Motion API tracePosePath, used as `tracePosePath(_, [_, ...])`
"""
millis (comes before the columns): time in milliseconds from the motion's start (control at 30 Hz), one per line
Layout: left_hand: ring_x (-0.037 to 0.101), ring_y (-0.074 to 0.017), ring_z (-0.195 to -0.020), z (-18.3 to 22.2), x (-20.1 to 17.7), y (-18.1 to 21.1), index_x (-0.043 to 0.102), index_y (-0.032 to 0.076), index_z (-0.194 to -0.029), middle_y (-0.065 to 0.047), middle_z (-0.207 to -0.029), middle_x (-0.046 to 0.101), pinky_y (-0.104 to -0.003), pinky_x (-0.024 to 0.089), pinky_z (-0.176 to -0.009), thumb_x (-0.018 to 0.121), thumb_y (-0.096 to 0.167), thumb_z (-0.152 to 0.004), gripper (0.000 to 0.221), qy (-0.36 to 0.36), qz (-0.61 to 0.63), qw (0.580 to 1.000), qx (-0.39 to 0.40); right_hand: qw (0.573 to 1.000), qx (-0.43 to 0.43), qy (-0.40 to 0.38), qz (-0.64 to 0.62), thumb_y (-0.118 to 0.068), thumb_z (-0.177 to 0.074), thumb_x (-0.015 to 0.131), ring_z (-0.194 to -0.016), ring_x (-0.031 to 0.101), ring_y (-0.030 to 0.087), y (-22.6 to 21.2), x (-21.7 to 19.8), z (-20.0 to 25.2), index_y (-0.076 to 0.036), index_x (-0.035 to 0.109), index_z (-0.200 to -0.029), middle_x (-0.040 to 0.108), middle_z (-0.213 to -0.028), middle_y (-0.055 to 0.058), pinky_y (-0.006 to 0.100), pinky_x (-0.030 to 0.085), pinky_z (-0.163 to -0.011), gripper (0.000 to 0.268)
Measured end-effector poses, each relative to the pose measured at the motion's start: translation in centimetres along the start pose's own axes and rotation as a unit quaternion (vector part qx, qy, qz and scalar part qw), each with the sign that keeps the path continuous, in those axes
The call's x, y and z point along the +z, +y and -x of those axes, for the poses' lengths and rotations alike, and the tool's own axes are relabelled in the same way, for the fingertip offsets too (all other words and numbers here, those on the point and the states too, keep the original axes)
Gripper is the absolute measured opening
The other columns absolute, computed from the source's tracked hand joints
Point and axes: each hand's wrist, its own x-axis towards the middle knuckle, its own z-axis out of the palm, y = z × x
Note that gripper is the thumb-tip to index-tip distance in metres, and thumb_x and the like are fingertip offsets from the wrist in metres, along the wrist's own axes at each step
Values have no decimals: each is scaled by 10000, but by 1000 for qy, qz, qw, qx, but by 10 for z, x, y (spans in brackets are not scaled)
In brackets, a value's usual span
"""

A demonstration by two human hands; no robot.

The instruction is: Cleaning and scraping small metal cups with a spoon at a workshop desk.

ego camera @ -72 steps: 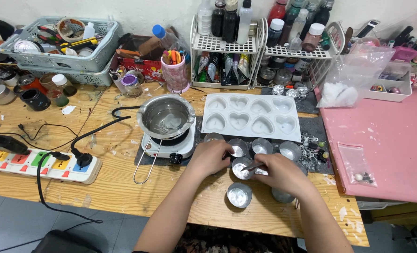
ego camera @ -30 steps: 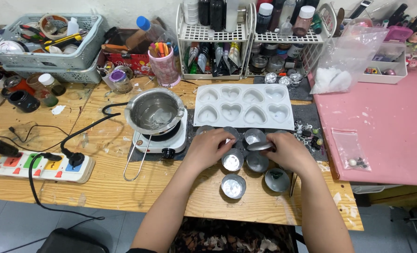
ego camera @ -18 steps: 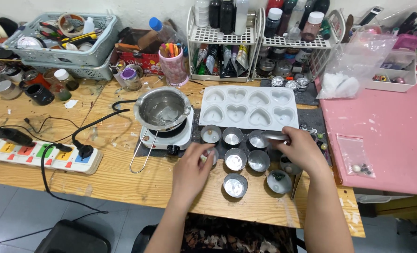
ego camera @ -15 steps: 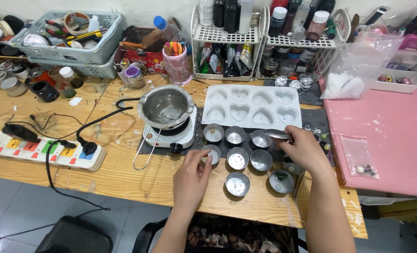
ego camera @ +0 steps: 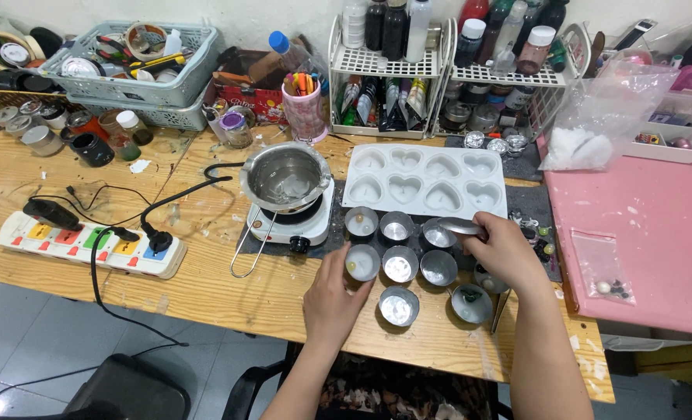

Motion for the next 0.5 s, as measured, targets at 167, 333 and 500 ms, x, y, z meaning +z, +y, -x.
tracePosePath(167, [607, -333, -1165, -10, 17, -9, 458, 117, -1375, -130, -1301, 532, -436, 558, -833, 900, 308, -723, 810, 103, -24, 979, 175, 997, -28, 46, -47, -133, -839, 756, -626, 535, 144, 0, 7, 2, 1, 630, -871, 626, -682, 89, 330, 453, -584, 186])
tracePosePath(333, [521, -412, -1312, -38, 1, 22, 361, 77, -1373, -191, -1419, 500, -503, 446, -1072, 858, 149, -749, 802, 98, 128, 933, 322, 970, -140, 74, -184, -131, -828, 858, -667, 458, 67, -13, 26, 18, -48, 588, -812, 546, -699, 55, 253, 402, -579, 283])
tracePosePath(500, [617, -380, -1161, -75, -7, 57, 338, 81, -1340, -159, -1255, 514, -428, 533, -933, 835, 127, -744, 777, -62, 142, 876, 456, 934, -320, 134, -79, -98, -809, 842, -657, 667, 172, -45, 34, 26, -80, 755, -1043, 706, -777, 90, 314, 498, -590, 250])
